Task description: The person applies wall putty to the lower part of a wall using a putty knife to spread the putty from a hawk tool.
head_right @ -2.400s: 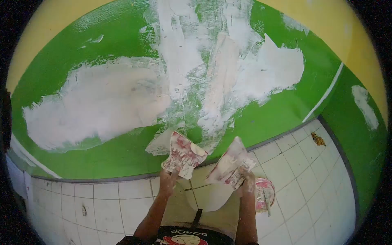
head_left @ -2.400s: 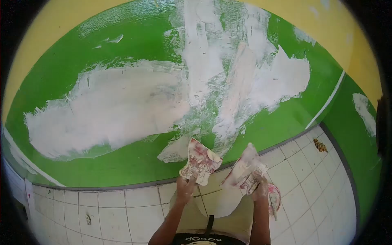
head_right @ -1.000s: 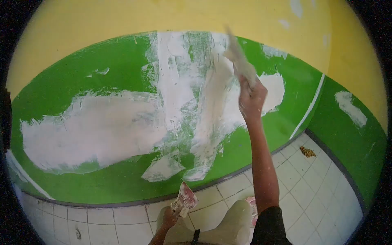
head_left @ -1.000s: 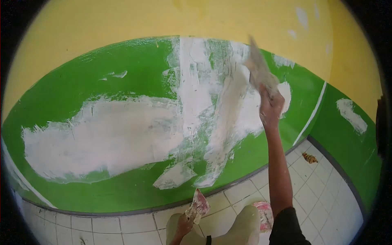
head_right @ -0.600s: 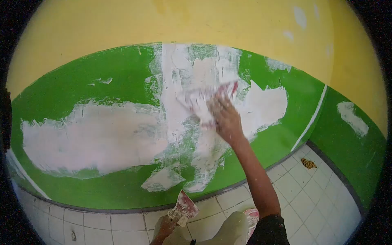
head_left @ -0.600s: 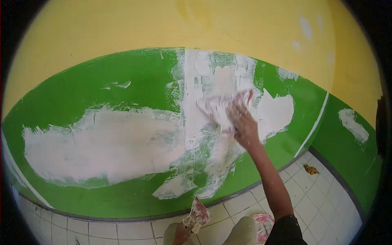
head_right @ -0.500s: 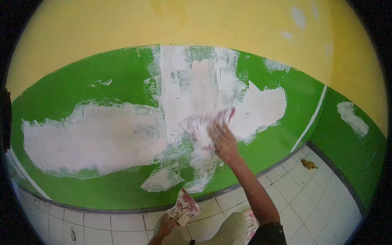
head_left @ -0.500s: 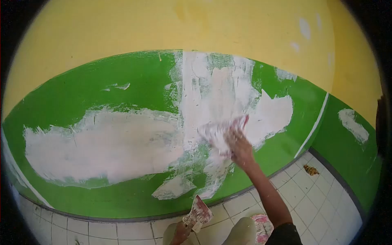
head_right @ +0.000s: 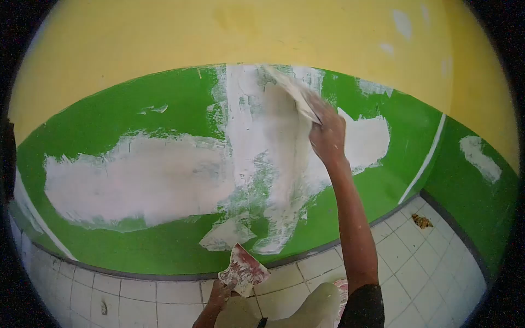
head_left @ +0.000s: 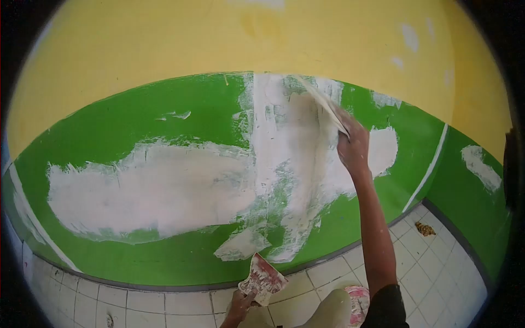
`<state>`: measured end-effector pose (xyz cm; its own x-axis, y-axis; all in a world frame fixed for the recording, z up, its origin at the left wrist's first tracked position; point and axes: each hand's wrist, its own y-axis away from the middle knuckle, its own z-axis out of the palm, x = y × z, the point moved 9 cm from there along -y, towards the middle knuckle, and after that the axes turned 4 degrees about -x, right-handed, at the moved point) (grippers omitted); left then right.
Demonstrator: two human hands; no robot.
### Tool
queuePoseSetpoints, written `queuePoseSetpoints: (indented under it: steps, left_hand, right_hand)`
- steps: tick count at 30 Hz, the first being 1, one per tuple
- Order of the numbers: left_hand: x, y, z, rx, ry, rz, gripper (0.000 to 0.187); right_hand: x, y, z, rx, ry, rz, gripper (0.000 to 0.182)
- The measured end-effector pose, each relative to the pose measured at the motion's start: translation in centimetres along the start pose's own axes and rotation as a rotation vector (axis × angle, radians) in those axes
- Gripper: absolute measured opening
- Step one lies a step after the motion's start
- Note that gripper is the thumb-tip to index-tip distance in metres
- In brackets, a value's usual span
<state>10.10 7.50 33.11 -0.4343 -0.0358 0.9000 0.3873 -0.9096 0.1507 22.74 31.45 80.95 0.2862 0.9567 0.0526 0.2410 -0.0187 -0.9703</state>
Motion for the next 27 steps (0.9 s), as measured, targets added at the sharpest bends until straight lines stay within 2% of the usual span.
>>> queuePoseSetpoints:
  steps: [2,3,4,6,8,12,14,18,20,21,22,24,25,26,27]
  left_hand:
    - [-0.2,0.0,-0.7,0.043,-0.046,-0.029,0.033]
    - [-0.1,0.0,-0.5,0.027,0.062,-0.009,0.034]
    - [0.0,-0.1,-0.4,0.009,0.170,0.012,0.035]
    - [-1.7,-1.0,-1.6,0.016,0.130,-0.012,0.035]
    - [-2.3,-1.7,-2.0,0.018,0.090,-0.038,0.035]
    - [-1.0,-2.5,-0.9,-0.006,0.166,-0.007,0.036]
    - [-0.2,-2.4,-0.3,-0.021,0.227,0.009,0.038]
    - [0.5,-1.3,-1.1,0.111,0.169,-0.087,0.036]
    - [0.3,-1.3,-1.5,-0.020,0.071,-0.025,0.038]
    - [0.2,-1.0,-1.7,-0.019,0.070,-0.022,0.038]
    - [0.2,-0.9,-1.6,-0.034,0.195,-0.007,0.040]
    - [0.2,-0.6,-1.3,-0.039,0.330,-0.001,0.042]
    - [1.6,-1.1,-0.6,-0.095,0.464,0.061,0.042]
    - [3.1,-1.6,0.0,-0.149,0.598,0.125,0.043]
    - [4.7,-1.4,0.5,-0.098,0.610,0.147,0.043]
  right_hand:
    - [-1.8,-2.5,2.4,-0.041,0.031,-0.080,0.051]
    - [-3.2,-3.0,3.8,-0.085,0.071,-0.159,0.055]
    - [-3.8,-2.6,5.0,-0.085,0.065,-0.161,0.055]
    - [-5.0,-0.3,7.9,-0.086,0.151,-0.206,0.053]
    - [-5.5,3.4,9.6,-0.119,0.072,-0.098,0.053]
    - [-6.6,13.3,11.9,-0.224,0.068,-0.115,0.043]
    - [-6.7,18.8,12.6,-0.368,0.121,-0.053,0.043]
    - [-6.5,23.1,9.7,-0.449,0.030,0.014,0.045]
    - [-4.3,22.8,7.1,-0.373,-0.163,0.253,0.045]
    - [-4.0,22.0,5.5,-0.301,-0.170,0.265,0.039]
    - [-4.0,20.8,4.6,-0.298,-0.172,0.259,0.039]
    - [-1.2,20.9,3.6,-0.231,-0.531,0.657,0.031]
    - [-0.3,21.4,3.1,-0.241,-0.536,0.659,0.031]
    - [2.0,23.7,3.3,-0.189,-0.767,0.911,0.033]
    - [2.9,26.2,4.0,-0.131,-0.995,1.165,0.035]
